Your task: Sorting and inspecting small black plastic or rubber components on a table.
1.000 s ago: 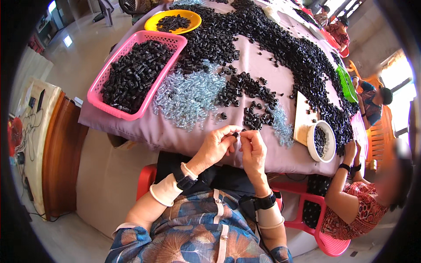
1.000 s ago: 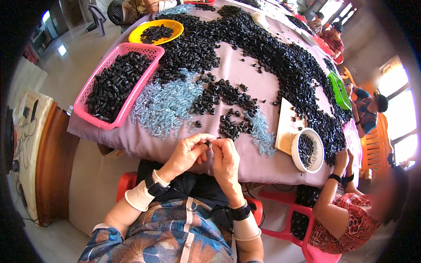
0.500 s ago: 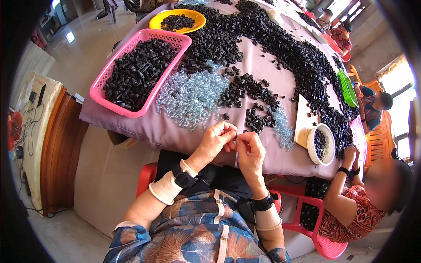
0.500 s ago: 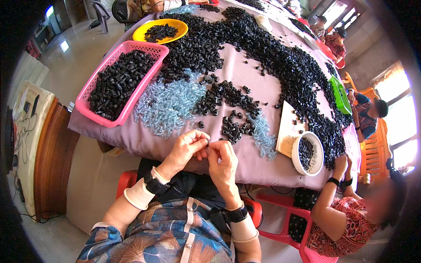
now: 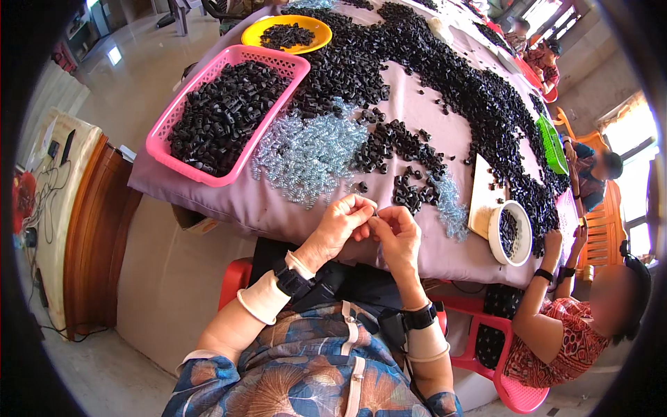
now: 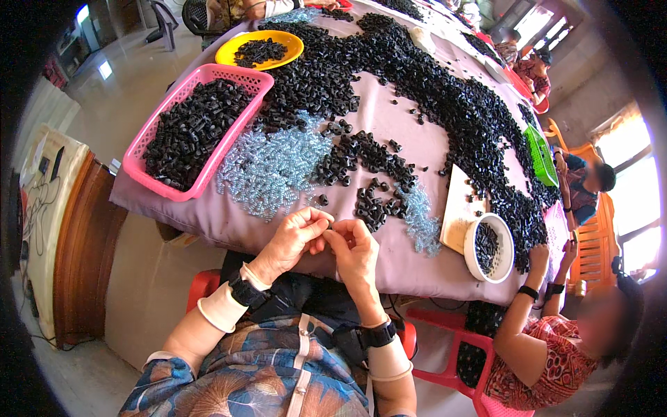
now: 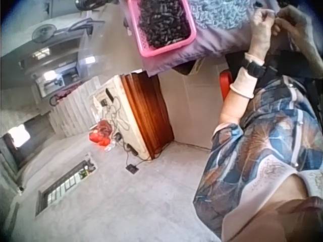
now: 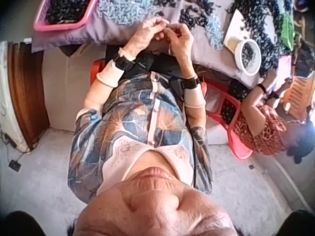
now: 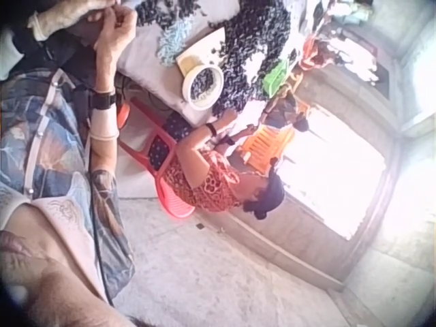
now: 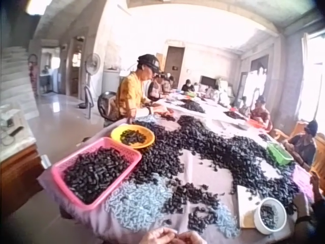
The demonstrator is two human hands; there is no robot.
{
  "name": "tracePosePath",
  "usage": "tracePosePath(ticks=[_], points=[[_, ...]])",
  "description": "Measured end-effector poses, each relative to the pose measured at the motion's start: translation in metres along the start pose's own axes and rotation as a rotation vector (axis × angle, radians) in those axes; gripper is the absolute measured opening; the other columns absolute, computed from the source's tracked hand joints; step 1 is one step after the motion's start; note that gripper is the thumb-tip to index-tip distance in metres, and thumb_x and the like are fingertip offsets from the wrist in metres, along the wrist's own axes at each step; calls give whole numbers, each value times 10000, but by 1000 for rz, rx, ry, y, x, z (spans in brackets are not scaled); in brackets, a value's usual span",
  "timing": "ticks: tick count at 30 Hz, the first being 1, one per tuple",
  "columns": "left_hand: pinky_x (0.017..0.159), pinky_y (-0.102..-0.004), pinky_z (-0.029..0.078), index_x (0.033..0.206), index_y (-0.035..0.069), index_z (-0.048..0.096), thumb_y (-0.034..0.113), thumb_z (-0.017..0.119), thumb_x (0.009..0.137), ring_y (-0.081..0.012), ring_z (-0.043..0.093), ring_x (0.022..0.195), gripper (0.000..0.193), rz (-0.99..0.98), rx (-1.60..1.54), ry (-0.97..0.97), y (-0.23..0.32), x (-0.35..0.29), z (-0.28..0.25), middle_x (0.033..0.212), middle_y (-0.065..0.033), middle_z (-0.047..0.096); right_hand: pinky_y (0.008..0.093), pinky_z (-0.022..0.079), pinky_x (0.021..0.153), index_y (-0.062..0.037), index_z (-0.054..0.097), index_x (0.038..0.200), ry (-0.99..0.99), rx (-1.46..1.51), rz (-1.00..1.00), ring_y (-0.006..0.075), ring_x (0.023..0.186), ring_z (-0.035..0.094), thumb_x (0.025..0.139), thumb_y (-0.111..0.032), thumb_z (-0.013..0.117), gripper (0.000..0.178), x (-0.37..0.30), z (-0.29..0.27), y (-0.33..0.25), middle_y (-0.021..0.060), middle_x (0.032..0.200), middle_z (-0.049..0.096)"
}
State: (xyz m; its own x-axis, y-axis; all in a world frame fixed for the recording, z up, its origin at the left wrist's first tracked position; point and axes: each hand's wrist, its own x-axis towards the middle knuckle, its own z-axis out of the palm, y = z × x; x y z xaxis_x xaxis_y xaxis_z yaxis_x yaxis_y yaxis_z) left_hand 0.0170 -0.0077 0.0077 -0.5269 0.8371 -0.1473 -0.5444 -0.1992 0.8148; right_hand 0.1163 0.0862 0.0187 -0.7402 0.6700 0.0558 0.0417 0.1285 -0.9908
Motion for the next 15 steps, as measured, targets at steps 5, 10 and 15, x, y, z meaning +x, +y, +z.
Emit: tracePosePath(ticks=[5,10,15], points=[[480,-186,403,915,51,576,122,531,879,-77,520,537,91,-15,-219,107,6,3,-10,709,-26,575,183,408,538,-26,584,841,-3,-46,35,30,581,481,784,-56,636,83,9,8,-9,-12,686,551],[511,-214,408,919,43,569,102,515,883,-107,527,580,88,96,-365,127,12,9,-24,769,-71,579,254,442,542,-11,578,841,-21,-285,-92,137,579,543,775,-37,600,74,17,8,-1,61,703,554],[512,-211,410,932,47,567,107,521,884,-104,525,578,90,93,-327,136,9,8,-23,766,-67,579,310,449,569,-5,565,818,-55,-468,-209,222,606,551,754,-27,585,71,24,12,-6,115,740,550]])
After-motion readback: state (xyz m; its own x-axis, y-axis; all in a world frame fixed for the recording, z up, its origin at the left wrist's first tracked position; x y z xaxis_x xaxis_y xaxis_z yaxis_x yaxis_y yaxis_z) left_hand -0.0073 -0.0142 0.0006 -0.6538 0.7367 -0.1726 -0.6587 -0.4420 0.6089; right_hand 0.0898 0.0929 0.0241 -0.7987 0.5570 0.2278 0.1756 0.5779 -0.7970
